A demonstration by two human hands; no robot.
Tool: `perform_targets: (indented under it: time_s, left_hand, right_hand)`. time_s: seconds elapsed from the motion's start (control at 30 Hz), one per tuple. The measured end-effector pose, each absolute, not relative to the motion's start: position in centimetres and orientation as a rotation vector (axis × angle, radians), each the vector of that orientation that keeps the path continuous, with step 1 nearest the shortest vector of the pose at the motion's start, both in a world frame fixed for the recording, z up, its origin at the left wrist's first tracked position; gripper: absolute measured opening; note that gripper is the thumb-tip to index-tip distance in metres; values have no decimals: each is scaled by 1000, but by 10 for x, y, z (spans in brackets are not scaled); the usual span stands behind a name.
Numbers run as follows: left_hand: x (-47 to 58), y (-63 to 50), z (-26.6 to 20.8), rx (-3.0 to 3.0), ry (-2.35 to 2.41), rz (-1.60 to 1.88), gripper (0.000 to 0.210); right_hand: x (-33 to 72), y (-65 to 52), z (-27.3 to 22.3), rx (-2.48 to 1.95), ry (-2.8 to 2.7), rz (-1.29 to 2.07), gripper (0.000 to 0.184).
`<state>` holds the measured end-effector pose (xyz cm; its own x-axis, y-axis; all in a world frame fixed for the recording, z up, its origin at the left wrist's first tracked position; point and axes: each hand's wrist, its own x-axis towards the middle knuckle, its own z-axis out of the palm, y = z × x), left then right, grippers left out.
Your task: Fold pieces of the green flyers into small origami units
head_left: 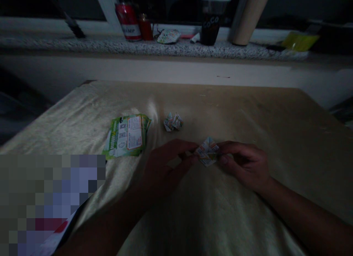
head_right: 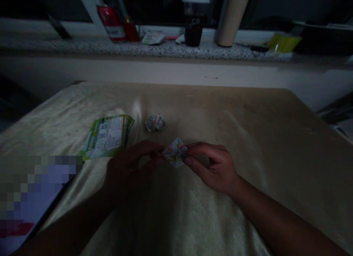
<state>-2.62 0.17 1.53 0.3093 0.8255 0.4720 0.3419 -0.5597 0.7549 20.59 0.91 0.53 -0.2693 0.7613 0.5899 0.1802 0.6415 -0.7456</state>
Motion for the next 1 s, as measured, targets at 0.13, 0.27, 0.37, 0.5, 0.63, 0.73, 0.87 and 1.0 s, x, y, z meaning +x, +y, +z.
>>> perform_targets:
  time_s: [0.13, 0.27, 0.37, 0.5, 0.63, 0.73, 0.87, 1.0]
  left_hand:
    - [-29, 4, 15, 2171, 865, 1237, 19]
    - [-27, 4, 14, 2126, 865, 1242, 13]
    - [-25, 2, 15, 2069, 938, 1218, 8]
    - [-22, -2, 18, 1984, 1035, 1201, 7]
    - [-17, -3, 19, 1902, 1091, 1193, 6]
    - [-16, -3, 18, 1877, 1100, 1177, 5]
    - [-19, -2, 14, 1877, 1071, 1183, 7]
    - [-20, -3, 15, 1870, 1050, 1174, 8]
  right_hand:
    - [207, 9, 6, -755, -1811, 676, 9]
    - [207, 8, 7, -758, -1802, 664, 11]
    - [206, 8, 9, -777, -1787, 677, 10]
    - [203, 6, 9, -821, -1757, 679, 7]
    - [201, 5, 8, -831, -1720, 668, 7]
    - [200, 5, 7, -797, -1720, 687, 8]
    - [200, 6, 8, -756, -1725, 714, 7]
    - [199, 6, 10, -761, -1714, 695, 10]
